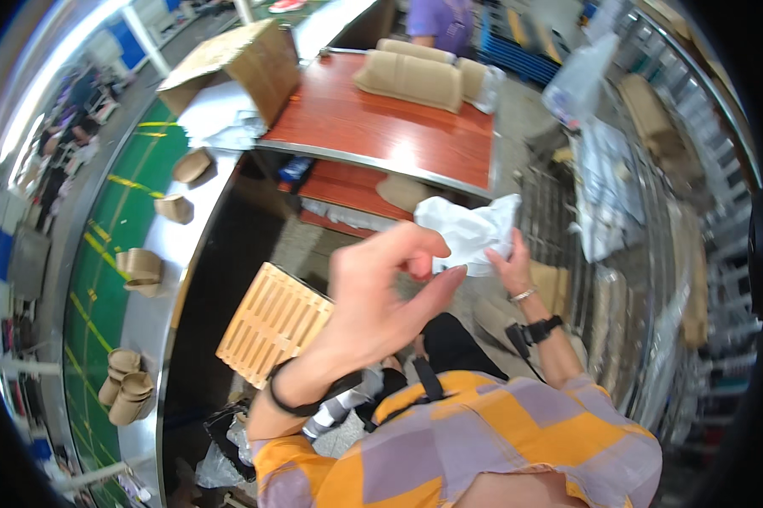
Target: Organizing, wrapping in paper, and packaging shoe components in a factory setting.
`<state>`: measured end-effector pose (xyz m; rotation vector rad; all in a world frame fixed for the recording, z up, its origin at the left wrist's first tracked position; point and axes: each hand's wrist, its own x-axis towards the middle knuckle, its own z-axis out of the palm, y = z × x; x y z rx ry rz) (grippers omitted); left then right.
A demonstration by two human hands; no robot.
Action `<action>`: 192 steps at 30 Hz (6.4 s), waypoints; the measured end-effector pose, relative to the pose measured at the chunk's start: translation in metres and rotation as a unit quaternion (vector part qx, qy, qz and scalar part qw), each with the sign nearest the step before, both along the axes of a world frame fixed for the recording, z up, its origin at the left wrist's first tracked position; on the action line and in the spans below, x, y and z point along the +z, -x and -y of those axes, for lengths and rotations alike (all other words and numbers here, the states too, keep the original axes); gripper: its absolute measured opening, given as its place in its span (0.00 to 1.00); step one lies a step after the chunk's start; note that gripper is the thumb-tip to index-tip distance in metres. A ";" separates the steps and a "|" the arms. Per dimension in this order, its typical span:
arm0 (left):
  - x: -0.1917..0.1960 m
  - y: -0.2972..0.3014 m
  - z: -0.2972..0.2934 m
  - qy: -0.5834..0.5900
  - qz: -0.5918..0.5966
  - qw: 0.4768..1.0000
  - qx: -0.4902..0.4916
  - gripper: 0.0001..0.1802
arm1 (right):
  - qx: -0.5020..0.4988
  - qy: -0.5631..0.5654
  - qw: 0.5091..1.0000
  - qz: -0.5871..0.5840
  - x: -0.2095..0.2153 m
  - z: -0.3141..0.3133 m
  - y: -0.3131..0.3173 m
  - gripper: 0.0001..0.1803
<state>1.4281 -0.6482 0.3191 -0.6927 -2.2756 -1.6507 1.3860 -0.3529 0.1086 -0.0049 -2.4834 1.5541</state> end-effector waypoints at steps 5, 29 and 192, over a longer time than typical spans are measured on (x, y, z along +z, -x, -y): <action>-0.110 0.058 -0.001 0.198 0.027 0.971 0.129 0.29 | 0.164 0.074 0.984 -0.005 0.039 0.059 0.077 0.30; -0.134 0.338 0.299 -0.337 -0.011 0.788 0.515 0.24 | 0.360 0.089 0.916 0.152 0.005 0.140 0.333 0.20; -0.140 0.295 0.567 -0.454 -0.013 0.757 0.469 0.26 | 0.532 0.199 0.815 -0.114 0.102 0.895 0.380 0.12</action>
